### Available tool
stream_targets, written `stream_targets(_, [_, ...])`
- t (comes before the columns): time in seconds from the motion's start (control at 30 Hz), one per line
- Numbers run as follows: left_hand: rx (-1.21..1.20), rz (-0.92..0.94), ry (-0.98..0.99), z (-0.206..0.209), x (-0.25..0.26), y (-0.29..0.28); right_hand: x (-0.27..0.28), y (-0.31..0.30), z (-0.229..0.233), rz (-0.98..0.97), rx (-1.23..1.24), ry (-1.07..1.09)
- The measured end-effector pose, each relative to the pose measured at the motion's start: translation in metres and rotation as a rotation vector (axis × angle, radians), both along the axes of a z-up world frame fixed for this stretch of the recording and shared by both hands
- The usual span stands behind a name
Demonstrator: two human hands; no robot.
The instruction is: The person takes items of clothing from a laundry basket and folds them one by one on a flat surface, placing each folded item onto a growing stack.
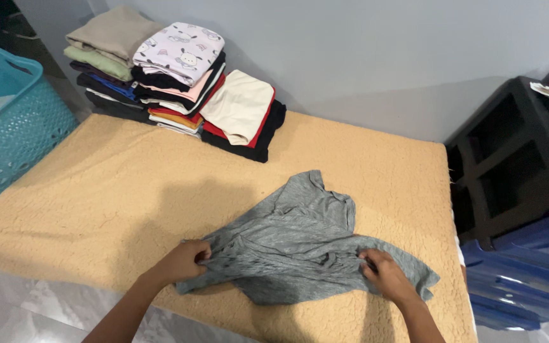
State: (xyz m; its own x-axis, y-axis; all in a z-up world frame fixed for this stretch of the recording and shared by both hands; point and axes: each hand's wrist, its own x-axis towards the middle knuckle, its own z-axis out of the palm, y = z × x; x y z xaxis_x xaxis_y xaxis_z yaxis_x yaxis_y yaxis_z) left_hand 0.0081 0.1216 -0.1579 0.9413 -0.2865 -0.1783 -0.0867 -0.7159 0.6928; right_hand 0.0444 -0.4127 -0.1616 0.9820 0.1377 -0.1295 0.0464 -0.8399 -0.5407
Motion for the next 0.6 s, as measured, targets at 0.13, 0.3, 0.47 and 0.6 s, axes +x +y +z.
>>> stream_targets(0.13, [0.005,0.033,0.138,-0.002,-0.001,-0.008,-0.009,0.0,0.0,0.019,0.009,-0.12])
stream_targets(0.3, [-0.053,0.182,0.193,-0.02,-0.011,-0.023,-0.011,0.005,0.006,-0.194,0.162,-0.107])
stream_targets(0.47, [0.197,0.188,0.005,-0.043,-0.017,-0.034,-0.012,0.003,0.022,-0.226,0.314,-0.066])
stream_targets(0.6, [0.166,0.166,-0.184,-0.058,-0.017,-0.023,-0.011,0.004,0.042,-0.268,0.282,-0.105])
